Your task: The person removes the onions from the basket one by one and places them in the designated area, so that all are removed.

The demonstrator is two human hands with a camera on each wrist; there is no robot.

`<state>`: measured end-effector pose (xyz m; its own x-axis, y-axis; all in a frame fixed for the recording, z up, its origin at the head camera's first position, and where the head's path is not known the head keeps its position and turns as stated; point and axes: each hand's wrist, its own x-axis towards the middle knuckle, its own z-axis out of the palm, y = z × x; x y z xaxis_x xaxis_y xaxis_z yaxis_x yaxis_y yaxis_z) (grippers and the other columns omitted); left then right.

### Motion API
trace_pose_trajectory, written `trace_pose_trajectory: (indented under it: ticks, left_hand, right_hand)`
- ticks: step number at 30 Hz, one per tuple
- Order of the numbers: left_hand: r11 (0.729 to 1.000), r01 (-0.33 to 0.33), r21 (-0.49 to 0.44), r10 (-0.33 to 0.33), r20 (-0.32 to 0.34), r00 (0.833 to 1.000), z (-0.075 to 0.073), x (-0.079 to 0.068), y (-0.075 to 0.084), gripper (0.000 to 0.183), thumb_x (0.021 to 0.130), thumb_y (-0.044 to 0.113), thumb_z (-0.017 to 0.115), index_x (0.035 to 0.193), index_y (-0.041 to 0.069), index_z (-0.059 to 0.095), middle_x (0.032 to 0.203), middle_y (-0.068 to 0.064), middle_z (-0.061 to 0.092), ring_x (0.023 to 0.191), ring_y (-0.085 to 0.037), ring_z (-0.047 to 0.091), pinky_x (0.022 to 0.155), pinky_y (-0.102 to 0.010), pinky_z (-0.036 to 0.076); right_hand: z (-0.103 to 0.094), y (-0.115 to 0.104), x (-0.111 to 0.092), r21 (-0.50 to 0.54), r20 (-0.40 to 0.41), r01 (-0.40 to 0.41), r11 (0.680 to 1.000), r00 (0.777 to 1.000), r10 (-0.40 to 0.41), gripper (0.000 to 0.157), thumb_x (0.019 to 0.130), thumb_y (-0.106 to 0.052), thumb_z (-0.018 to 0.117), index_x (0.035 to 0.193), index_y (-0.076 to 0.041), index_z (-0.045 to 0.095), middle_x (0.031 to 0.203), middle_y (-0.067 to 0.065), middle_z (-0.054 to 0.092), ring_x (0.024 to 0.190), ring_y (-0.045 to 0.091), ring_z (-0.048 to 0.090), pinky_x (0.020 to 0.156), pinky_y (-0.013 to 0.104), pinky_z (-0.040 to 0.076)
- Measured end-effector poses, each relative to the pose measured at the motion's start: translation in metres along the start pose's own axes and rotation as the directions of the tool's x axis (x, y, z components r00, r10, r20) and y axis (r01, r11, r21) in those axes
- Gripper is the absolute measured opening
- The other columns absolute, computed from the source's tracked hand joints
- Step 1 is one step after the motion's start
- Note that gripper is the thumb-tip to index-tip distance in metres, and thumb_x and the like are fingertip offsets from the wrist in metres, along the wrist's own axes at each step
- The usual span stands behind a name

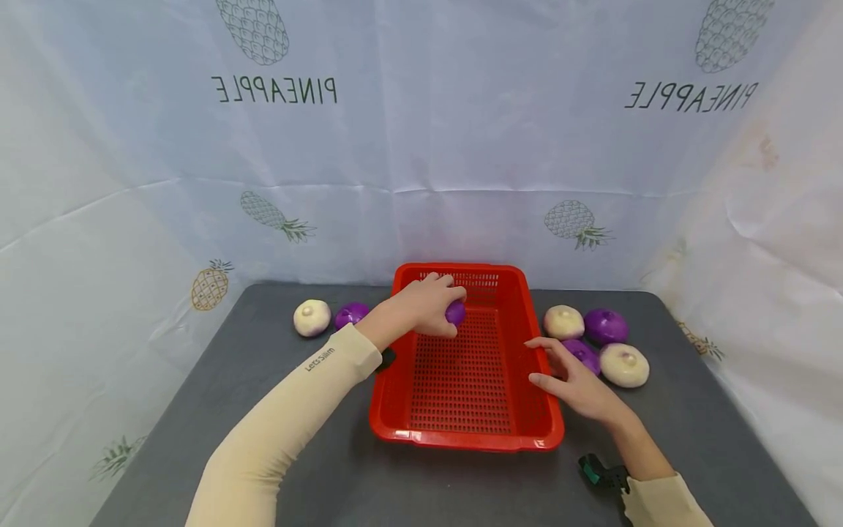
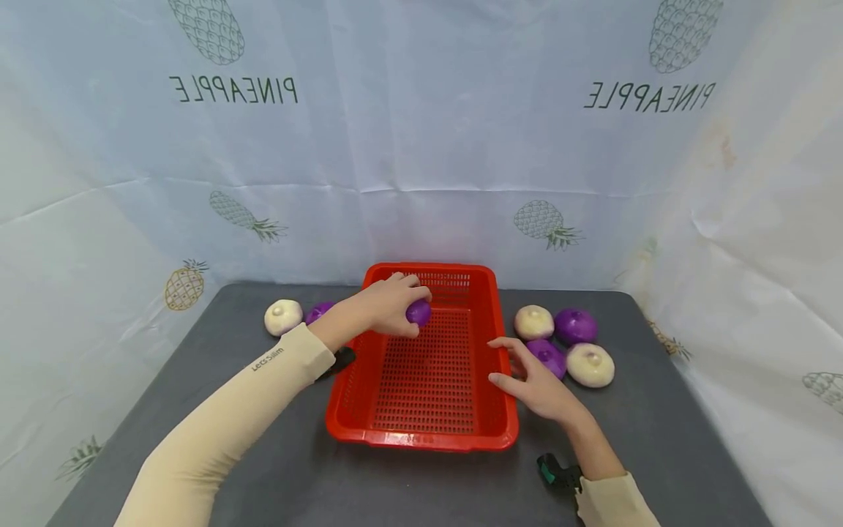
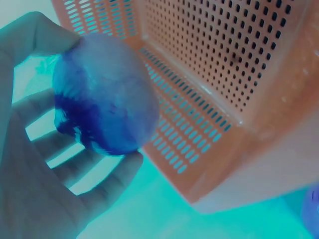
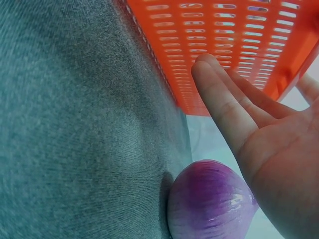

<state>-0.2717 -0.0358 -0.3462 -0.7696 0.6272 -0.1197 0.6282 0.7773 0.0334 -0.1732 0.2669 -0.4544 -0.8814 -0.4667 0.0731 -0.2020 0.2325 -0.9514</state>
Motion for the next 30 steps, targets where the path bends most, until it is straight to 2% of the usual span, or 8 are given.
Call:
trace_pose_trajectory:
  ticks: [4, 10, 18, 24, 30]
  left_hand:
    - [0.999, -0.031, 0.004, 0.031, -0.026, 0.999, -0.006, -0.012, -0.001, 0.054, 0.086, 0.041, 0.070, 0.136, 0.025, 0.058, 0.134, -0.003, 0.052, 0.118, -0.023, 0.046, 0.087, -0.040, 0.051]
    - [0.996, -0.065, 0.067, 0.070, -0.077, 0.995, -0.015, -0.035, 0.000, 0.054, 0.087, 0.039, 0.068, 0.138, 0.024, 0.057, 0.134, -0.003, 0.052, 0.121, -0.025, 0.045, 0.087, -0.041, 0.050]
    - [0.992, -0.102, 0.068, 0.113, -0.197, 0.974, -0.021, -0.072, -0.010, 0.051, 0.083, 0.034, 0.065, 0.133, 0.021, 0.062, 0.129, -0.004, 0.055, 0.119, -0.025, 0.047, 0.083, -0.043, 0.052]
    - [0.997, -0.081, 0.014, 0.082, -0.261, 0.962, -0.021, -0.097, -0.027, 0.048, 0.080, 0.029, 0.067, 0.126, 0.018, 0.065, 0.124, -0.006, 0.056, 0.113, -0.027, 0.050, 0.079, -0.044, 0.052]
    - [0.999, -0.018, -0.028, 0.009, -0.294, 0.956, -0.015, -0.115, -0.046, 0.049, 0.080, 0.029, 0.068, 0.127, 0.016, 0.066, 0.127, -0.009, 0.058, 0.112, -0.030, 0.051, 0.083, -0.048, 0.053]
  right_hand:
    - [-0.001, 0.001, 0.000, -0.007, -0.006, -0.001, 1.000, 1.000, 0.001, 0.051, 0.101, -0.011, 0.061, 0.145, -0.005, 0.036, 0.139, 0.031, 0.046, 0.115, 0.046, 0.060, 0.077, 0.042, 0.062]
    - [-0.001, 0.000, 0.000, -0.009, -0.005, -0.006, 1.000, 1.000, 0.006, 0.051, 0.101, -0.012, 0.061, 0.145, -0.006, 0.036, 0.139, 0.031, 0.046, 0.115, 0.046, 0.060, 0.077, 0.042, 0.062]
    - [0.000, 0.001, 0.000, -0.002, 0.002, -0.002, 1.000, 1.000, 0.002, 0.050, 0.101, -0.011, 0.060, 0.145, -0.005, 0.036, 0.139, 0.031, 0.046, 0.113, 0.043, 0.062, 0.076, 0.042, 0.062]
    - [0.000, 0.000, 0.000, 0.008, 0.001, -0.004, 1.000, 1.000, 0.004, 0.051, 0.101, -0.011, 0.060, 0.145, -0.005, 0.035, 0.138, 0.031, 0.047, 0.113, 0.040, 0.063, 0.076, 0.043, 0.062]
    - [-0.001, -0.001, 0.001, 0.004, 0.002, -0.009, 1.000, 1.000, 0.009, 0.051, 0.101, -0.012, 0.060, 0.145, -0.006, 0.035, 0.138, 0.031, 0.047, 0.114, 0.044, 0.061, 0.076, 0.043, 0.062]
